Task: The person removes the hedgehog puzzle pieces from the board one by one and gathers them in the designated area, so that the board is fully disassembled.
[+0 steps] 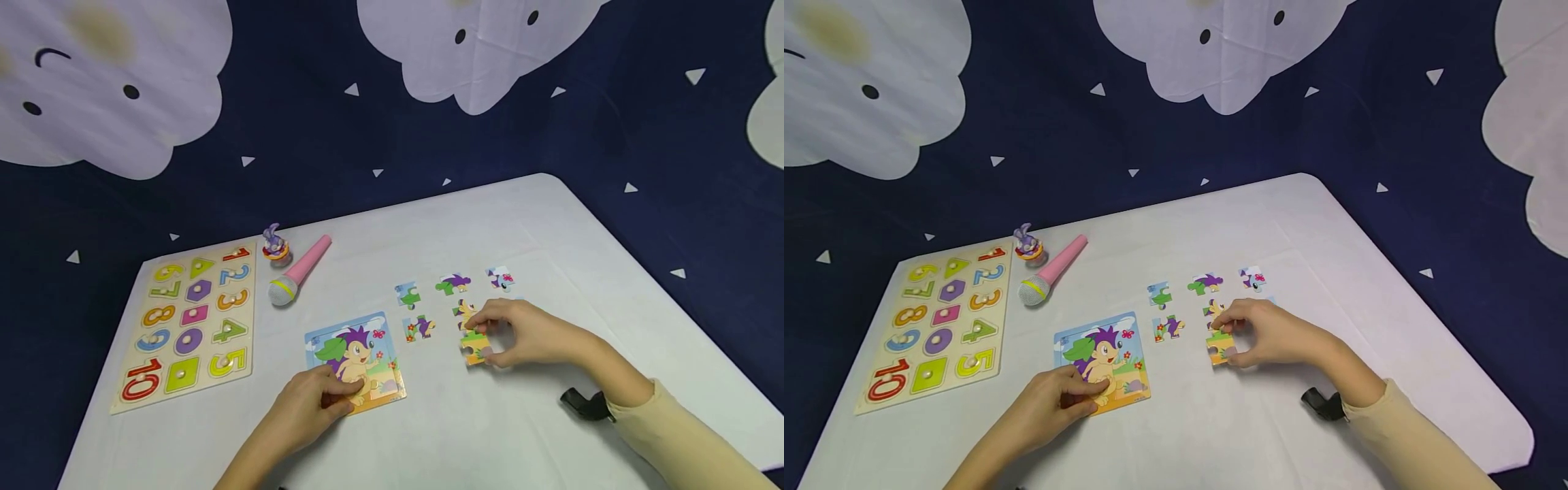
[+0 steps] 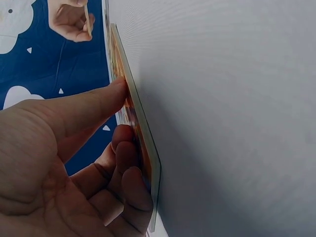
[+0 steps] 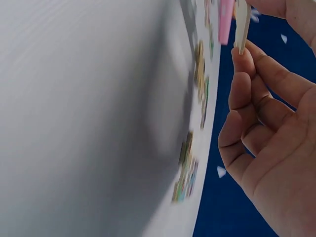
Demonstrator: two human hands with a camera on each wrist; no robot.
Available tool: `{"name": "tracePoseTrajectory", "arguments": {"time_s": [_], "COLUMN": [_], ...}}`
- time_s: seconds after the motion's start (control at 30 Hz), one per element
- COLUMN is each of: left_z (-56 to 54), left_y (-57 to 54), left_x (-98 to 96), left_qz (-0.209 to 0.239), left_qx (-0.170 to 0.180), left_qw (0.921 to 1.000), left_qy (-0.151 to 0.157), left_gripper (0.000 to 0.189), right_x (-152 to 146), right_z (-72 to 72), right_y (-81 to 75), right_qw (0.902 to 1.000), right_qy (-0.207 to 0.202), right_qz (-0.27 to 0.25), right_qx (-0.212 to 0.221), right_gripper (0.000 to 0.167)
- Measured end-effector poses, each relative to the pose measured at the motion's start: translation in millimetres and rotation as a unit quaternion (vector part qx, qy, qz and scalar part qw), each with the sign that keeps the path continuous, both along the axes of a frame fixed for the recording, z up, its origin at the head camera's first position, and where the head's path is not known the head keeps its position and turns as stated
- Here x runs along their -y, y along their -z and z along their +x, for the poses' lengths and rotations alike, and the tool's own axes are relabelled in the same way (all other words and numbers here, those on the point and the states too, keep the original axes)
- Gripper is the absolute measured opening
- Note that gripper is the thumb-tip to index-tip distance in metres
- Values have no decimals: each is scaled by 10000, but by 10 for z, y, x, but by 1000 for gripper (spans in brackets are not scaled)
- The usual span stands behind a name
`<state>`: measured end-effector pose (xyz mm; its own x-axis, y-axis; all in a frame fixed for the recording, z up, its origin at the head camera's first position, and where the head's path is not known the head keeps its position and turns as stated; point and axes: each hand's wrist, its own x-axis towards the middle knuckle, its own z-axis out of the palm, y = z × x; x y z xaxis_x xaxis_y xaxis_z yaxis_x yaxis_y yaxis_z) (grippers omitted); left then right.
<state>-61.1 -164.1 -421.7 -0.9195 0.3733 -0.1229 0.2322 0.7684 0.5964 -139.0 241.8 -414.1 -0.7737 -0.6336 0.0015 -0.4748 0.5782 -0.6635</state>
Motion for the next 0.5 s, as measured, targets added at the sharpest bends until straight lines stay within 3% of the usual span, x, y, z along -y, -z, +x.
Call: {"name": "tracePoseTrajectory", "arguments": {"time_s": [0.5], "left_z": [9], "left_y": [-3], "left_x": [-4], "left_qz": [19], "left_qx": [16], "left_qw": [10000], "left_qy": [-48], "left_gripper": [36], "right_x": [-584], "right_z": [169], "right_y": [81], "right_qw": [9976], "right_qy": [680], "right_qz": [-67], "right_qx": [-60], "right_gripper": [45]}}
